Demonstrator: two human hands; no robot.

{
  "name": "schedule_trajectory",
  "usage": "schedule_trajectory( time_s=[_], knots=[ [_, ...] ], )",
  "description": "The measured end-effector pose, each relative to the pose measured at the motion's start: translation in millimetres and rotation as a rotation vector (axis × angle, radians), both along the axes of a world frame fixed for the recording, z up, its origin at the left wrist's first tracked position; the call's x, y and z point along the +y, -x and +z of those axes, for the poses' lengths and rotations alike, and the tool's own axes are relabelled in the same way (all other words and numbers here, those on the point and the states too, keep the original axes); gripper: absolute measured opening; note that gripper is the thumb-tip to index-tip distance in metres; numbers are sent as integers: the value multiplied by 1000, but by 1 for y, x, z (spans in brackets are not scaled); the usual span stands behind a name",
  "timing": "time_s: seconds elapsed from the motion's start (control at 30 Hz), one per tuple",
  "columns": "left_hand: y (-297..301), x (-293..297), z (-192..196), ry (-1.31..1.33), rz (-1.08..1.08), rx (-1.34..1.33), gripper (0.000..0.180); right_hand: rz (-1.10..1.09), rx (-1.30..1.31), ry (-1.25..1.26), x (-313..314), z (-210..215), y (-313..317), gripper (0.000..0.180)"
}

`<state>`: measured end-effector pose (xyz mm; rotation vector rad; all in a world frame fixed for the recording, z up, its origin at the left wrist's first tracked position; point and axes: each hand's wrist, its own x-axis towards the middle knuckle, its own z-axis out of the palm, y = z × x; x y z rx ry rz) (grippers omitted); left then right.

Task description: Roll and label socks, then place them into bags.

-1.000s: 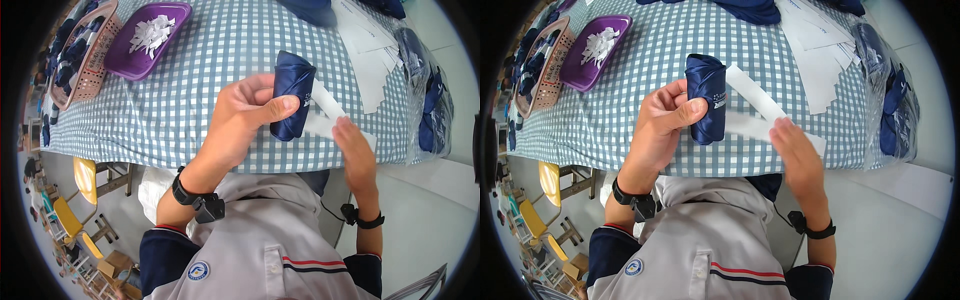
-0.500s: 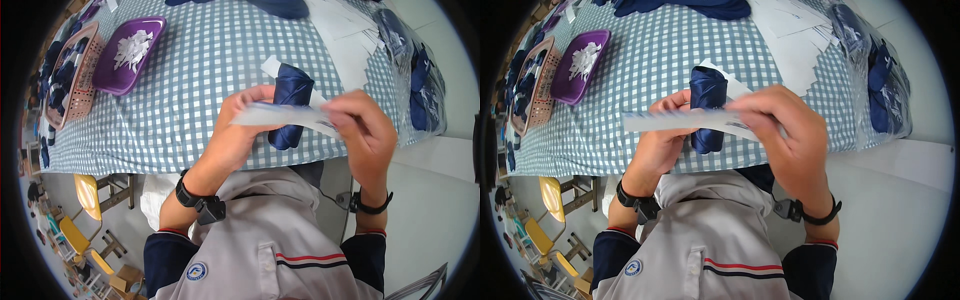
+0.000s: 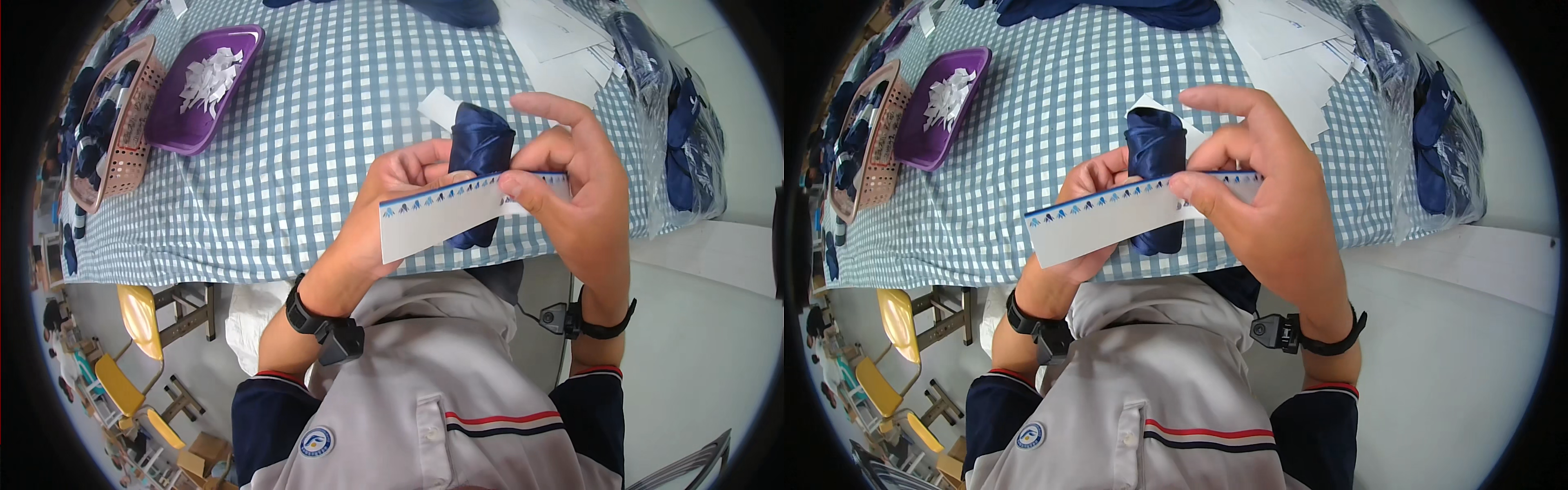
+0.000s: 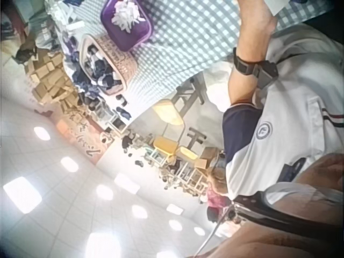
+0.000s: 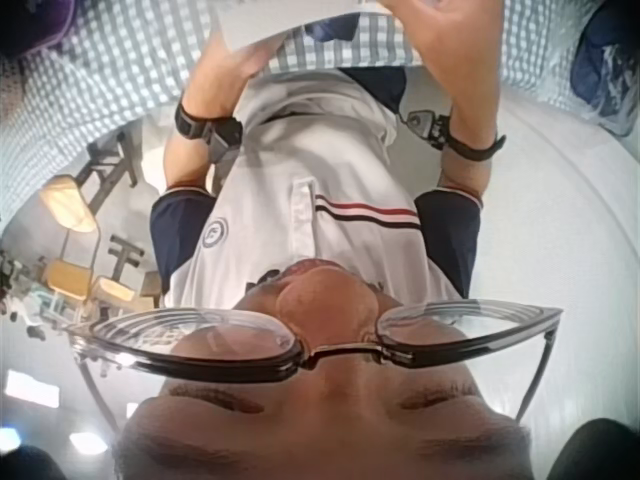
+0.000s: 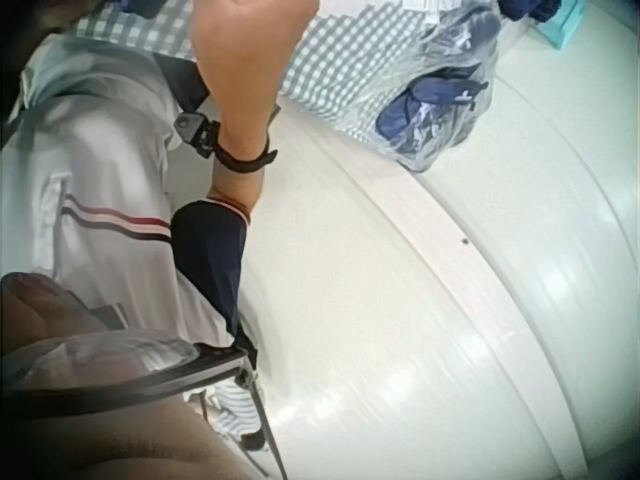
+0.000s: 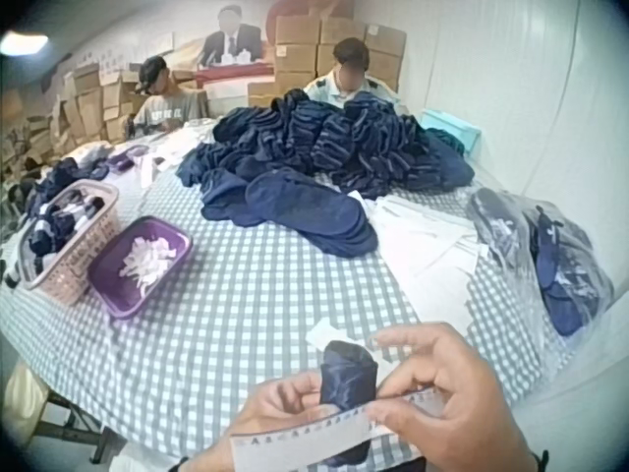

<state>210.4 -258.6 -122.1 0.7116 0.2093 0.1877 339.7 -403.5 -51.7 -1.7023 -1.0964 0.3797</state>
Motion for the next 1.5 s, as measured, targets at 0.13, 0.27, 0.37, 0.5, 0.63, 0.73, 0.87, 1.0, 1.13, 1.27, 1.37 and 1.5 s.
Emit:
schedule_trajectory(
  time_s=[0.13,0.27,0.37,0.5,0.63,0.73,0.87,1.0,1.13,1.27,1.37,1.5],
  knots=[
    [-2,0,8,30,28,-53,33,-101,-579,-164,-1,-10,3,46],
    [-7,-11,13,-77,140,-28,32,-186,-226,-146,-4,-24,21,44],
    [-7,-17,11,-382,278,-12,30,-265,245,-179,2,-19,24,46],
    [-8,-20,22,-745,373,87,24,-48,547,-105,6,-14,9,46],
    [-5,-21,27,-787,429,-71,24,-142,702,-267,7,-24,10,43],
    [-3,-20,30,-801,501,-98,16,-130,721,-372,8,-27,15,44],
    [-22,-28,41,-1104,757,-67,8,-91,746,-569,11,-38,22,50],
    [-25,-28,61,-1263,772,-132,3,-106,739,-708,3,-33,30,60],
    [-26,-27,66,-1337,783,-182,5,-128,792,-725,0,-35,33,61],
    [-32,-28,81,-1249,1022,-180,15,-127,809,-741,-5,-41,31,66],
    [-27,-24,72,-1581,952,-188,23,-39,869,-790,-9,-46,29,73],
    [-21,-25,74,-1619,810,-191,23,41,888,-821,-8,-44,27,72]
  ],
)
